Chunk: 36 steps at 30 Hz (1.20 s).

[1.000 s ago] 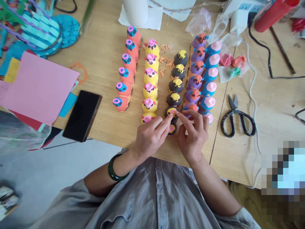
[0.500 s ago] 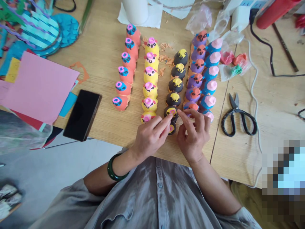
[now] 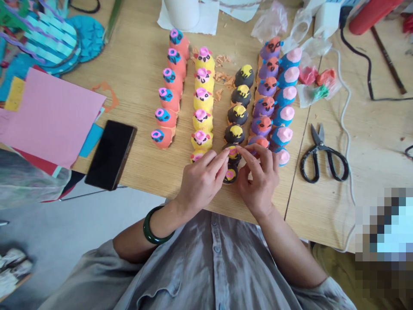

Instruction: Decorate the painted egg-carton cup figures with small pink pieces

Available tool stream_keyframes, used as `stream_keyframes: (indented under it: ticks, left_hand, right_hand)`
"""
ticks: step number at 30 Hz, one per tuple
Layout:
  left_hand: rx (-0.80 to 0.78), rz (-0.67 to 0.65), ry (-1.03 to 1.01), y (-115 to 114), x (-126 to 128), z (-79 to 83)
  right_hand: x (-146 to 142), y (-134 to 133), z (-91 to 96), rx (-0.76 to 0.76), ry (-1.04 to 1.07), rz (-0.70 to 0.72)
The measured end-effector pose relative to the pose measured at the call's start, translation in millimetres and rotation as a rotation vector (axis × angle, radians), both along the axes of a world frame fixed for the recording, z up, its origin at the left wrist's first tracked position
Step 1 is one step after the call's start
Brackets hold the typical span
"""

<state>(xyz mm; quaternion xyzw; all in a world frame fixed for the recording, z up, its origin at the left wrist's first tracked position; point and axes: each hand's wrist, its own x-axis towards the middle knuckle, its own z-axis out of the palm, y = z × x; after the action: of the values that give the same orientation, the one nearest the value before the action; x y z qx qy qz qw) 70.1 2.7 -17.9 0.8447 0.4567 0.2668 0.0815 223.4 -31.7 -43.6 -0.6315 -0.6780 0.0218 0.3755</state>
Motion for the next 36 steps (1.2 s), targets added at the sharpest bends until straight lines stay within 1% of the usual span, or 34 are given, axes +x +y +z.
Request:
stream_keyframes:
  ticks: [4, 6, 8, 9, 10, 11, 14, 15, 16, 18, 21, 23, 25, 27, 30, 32, 36]
  left_hand:
    - [-0.004, 0.002, -0.029, 0, 0, 0.8]
    - [-0.023, 0.009, -0.104, -1, -1, 4.6]
    - [-0.099, 0.021, -0.228, -3, -3, 11.3]
    - [-0.18, 0.024, -0.308, -4, -5, 15.3]
    - [-0.296, 0.018, -0.398, -7, -7, 19.5]
    - [-0.452, 0.006, -0.501, -10, -9, 23.5]
    - [-1.008, -0.081, -0.851, -22, -15, 31.0]
    - [-1.138, -0.102, -0.952, -26, -16, 31.5]
    - [-1.228, -0.11, -1.029, -30, -17, 31.0]
    - [-1.316, -0.077, -1.102, -37, -18, 27.2]
    - [-1.358, -0.016, -1.091, -44, -18, 18.4]
    - [-1.365, -0.015, -1.081, -47, -19, 13.9]
    - [-1.347, -0.015, -1.059, -49, -21, 12.7]
    - [-1.308, -0.018, -0.982, -51, -23, 14.8]
    - [-1.252, -0.049, -0.863, -56, -25, 18.3]
    - [-1.215, -0.045, -0.877, -60, -26, 17.4]
    - [-1.099, -0.011, -0.99, -68, -29, 9.1]
  right_hand:
    - [1, 1, -0.3, 0.013, 0.005, -0.005]
    - [2, 1, -0.7, 0.052, 0.029, -0.021]
    - [4, 2, -0.5, 0.093, 0.055, -0.031]
    - [4, 1, 0.3, 0.107, 0.067, -0.03]
    - [5, 1, 1.6, 0.115, 0.083, -0.024]
    - [6, -1, 3.7, 0.121, 0.104, -0.014]
    - [6, -8, 13.9, 0.145, 0.184, 0.046]
    - [6, -12, 17.9, 0.153, 0.206, 0.078]
    - [5, -16, 21.5, 0.149, 0.215, 0.116]
    - [4, -25, 26.6, 0.111, 0.193, 0.199]
    - [3, -38, 26.6, 0.026, 0.107, 0.306]
    - [2, -46, 23.0, -0.028, 0.107, 0.327]
    - [1, -53, 18.9, -0.086, 0.196, 0.309]
    - [-1, -59, 16.4, -0.125, 0.302, 0.275]
    - [-6, -66, 16.7, -0.122, 0.374, 0.222]
    - [-10, -69, 18.3, -0.123, 0.413, 0.192]
    - [-16, -76, 19.7, -0.133, 0.466, 0.176]
